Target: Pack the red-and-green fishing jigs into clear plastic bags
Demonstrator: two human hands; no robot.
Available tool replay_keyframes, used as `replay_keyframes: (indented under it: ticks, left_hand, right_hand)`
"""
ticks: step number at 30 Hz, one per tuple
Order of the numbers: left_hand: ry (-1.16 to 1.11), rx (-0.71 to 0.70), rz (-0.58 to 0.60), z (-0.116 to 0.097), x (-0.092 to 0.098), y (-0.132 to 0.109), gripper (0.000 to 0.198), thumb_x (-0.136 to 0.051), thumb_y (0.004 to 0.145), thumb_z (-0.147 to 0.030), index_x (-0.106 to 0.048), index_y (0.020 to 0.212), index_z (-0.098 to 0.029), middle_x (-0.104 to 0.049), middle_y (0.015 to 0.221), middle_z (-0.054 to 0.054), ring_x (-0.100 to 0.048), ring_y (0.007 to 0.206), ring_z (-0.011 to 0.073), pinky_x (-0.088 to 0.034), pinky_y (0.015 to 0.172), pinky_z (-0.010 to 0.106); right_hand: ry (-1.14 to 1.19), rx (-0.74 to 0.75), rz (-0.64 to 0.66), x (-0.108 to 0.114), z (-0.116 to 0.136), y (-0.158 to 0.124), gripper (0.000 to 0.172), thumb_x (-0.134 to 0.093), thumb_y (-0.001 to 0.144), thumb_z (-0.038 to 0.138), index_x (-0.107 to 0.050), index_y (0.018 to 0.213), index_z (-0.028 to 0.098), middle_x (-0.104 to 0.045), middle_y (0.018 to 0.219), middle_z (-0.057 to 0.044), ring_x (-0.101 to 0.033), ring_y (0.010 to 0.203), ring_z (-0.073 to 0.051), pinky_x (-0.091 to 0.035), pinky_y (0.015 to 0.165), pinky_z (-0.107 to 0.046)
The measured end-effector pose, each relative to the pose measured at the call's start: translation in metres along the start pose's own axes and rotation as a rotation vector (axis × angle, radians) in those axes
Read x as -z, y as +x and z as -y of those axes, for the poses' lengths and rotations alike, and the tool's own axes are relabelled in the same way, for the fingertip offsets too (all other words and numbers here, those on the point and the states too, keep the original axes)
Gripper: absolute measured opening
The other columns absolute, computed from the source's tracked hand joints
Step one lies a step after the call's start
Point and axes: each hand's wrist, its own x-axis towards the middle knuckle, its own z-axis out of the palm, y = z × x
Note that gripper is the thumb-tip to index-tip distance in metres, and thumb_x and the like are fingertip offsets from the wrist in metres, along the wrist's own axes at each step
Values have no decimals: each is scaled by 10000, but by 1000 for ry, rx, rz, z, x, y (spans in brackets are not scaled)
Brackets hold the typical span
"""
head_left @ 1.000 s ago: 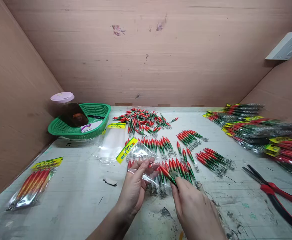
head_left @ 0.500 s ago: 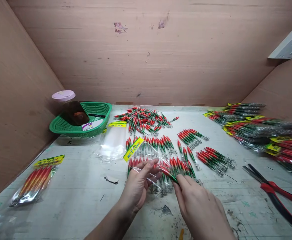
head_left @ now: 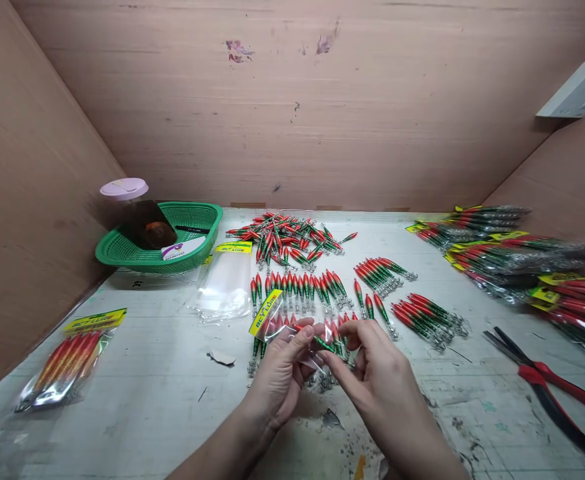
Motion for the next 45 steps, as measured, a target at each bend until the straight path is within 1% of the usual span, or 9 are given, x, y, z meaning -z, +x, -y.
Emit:
replay_keyframes:
  ticks: [3,5,11,18,21,26,34,40,45]
  left_hand:
    - [-47,2,-36,-1,0,1,304,-822,635,-172,-666,894,-141,-735,861,53,-686,729,142,-559,631,224]
    - [-41,3,-10,-2,0,0,299,-820,641,-192,-670,893,-137,-737,857,58,-695,740,158,-564,633,234]
    - [39,-21,74,1,0,-5,376,-860,583,-247,-687,899,-142,-744,877,66,-698,736,163,-569,630,236]
    - [31,-34,104,-4,-1,-6,370,-751,715,-367,-646,984,-136,-734,854,89,-707,743,212,-581,642,306]
    - [56,-50,104,-4,0,-6,341,-751,716,-331,-605,965,-150,-733,876,91,-710,755,220,-564,608,277]
    - [138,-51,120,-1,0,-6,442,-783,682,-330,-551,1035,-199,-721,824,44,-700,683,187,-533,565,239]
    - [186,-58,123,1,0,-9,356,-808,650,-294,-561,878,-178,-671,753,11,-638,649,133,-508,542,215]
    - [114,-113,65,7,1,-1,345,-828,629,-294,-564,815,-173,-684,846,17,-668,823,166,-521,654,225]
    - [88,-107,98,10,1,-3,305,-827,635,-282,-597,793,-159,-700,848,34,-674,835,185,-547,708,274]
  right_hand:
    - [312,-50,109,8,-7,-1,194,-534,882,352,-532,1019,215,-560,915,-42,-574,656,-121,-512,568,-239]
    - [425,-40,97,11,-12,-2,165,-525,889,338,-552,989,210,-564,920,-47,-593,720,-132,-530,610,-239]
    - [334,30,-4,6,-15,-2,140,-500,914,279,-618,883,209,-599,907,-63,-590,854,-175,-508,726,-292]
    - [364,81,2,3,-17,-5,182,-536,892,297,-670,984,216,-620,988,-77,-610,941,-193,-530,789,-306]
    - [355,34,-2,3,-20,-6,197,-554,882,312,-674,1013,227,-616,974,-58,-617,903,-173,-529,765,-277]
    - [465,-65,28,-2,-20,-5,196,-578,876,344,-654,1005,218,-602,955,-52,-601,905,-171,-518,757,-279]
    - [490,-117,-6,-5,-17,-3,183,-574,869,368,-652,892,205,-608,877,-47,-570,880,-187,-476,772,-319]
    - [567,-97,127,-3,-14,-4,239,-515,899,376,-673,1001,229,-618,918,-45,-584,943,-188,-469,850,-332]
    - [359,-84,-33,-10,-10,-3,219,-551,874,405,-655,857,213,-602,851,-45,-561,879,-205,-442,810,-343]
